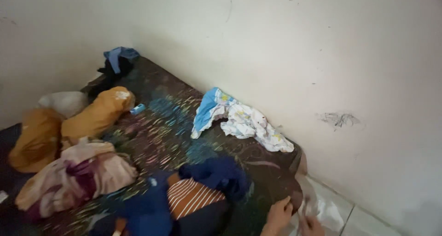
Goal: Organize makeup items on a small storage unit.
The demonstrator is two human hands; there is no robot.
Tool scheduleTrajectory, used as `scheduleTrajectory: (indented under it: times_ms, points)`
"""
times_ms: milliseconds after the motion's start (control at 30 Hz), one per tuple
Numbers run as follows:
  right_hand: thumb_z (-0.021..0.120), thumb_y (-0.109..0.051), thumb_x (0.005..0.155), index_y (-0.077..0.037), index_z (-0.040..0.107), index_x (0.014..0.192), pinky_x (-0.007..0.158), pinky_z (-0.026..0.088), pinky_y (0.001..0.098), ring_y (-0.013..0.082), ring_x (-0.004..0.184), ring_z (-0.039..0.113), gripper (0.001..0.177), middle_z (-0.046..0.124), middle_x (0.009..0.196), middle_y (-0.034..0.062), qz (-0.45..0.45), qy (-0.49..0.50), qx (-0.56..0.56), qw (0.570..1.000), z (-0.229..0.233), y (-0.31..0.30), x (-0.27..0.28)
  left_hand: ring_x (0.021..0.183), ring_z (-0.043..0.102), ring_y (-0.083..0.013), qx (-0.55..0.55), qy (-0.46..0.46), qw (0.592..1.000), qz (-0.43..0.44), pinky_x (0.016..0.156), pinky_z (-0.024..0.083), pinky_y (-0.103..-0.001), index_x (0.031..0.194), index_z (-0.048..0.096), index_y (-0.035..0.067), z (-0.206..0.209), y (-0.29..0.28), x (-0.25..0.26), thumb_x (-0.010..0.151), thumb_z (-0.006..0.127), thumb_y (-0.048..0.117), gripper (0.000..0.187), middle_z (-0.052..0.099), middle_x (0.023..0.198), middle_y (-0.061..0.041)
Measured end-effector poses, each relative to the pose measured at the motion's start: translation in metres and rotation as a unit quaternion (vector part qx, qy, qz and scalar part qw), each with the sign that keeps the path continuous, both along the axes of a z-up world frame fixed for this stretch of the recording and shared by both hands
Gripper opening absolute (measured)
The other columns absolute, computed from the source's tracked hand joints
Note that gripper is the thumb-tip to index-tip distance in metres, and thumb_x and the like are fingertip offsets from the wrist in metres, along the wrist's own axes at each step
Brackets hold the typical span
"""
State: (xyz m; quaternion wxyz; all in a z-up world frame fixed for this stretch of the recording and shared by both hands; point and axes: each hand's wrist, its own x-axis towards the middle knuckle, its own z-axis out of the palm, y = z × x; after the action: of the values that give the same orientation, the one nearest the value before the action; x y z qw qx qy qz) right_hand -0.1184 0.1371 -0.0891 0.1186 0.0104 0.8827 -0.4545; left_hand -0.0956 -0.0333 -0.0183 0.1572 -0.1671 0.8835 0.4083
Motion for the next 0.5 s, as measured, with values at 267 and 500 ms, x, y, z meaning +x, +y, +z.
scheduleTrajectory:
  times_ms: [267, 500]
  points:
    - [0.072, -0.015, 0.091, 0.005, 0.071, 0.104, 0.062, 0.054, 0.0319, 0.0159, 0.071, 0.065, 0.023, 0.073, 0.085, 0.0116, -0.029, 0.025, -0.332, 0.943, 0.12, -0.02, 0.023, 0.076, 0.066, -0.0116, 0.456, 0.202, 0.85, 0.17, 0.069, 0.056, -0.029, 0.126, 0.075, 0.005, -0.019, 0.033, 0.025, 0.108, 0.058, 0.013, 0.026, 0.073, 0.092, -0.002]
    - [0.074, -0.013, 0.098, 0.007, 0.072, 0.103, 0.06, 0.048, 0.0332, 0.0179, 0.067, 0.059, 0.022, 0.071, 0.079, 0.0144, -0.005, 0.098, -0.27, 0.958, 0.204, 0.012, 0.109, 0.074, 0.069, -0.0069, 0.293, 0.206, 0.917, 0.176, 0.068, 0.059, -0.027, 0.115, 0.077, 0.002, 0.132, 0.069, 0.141, 0.102, 0.064, 0.009, 0.019, 0.075, 0.088, -0.001]
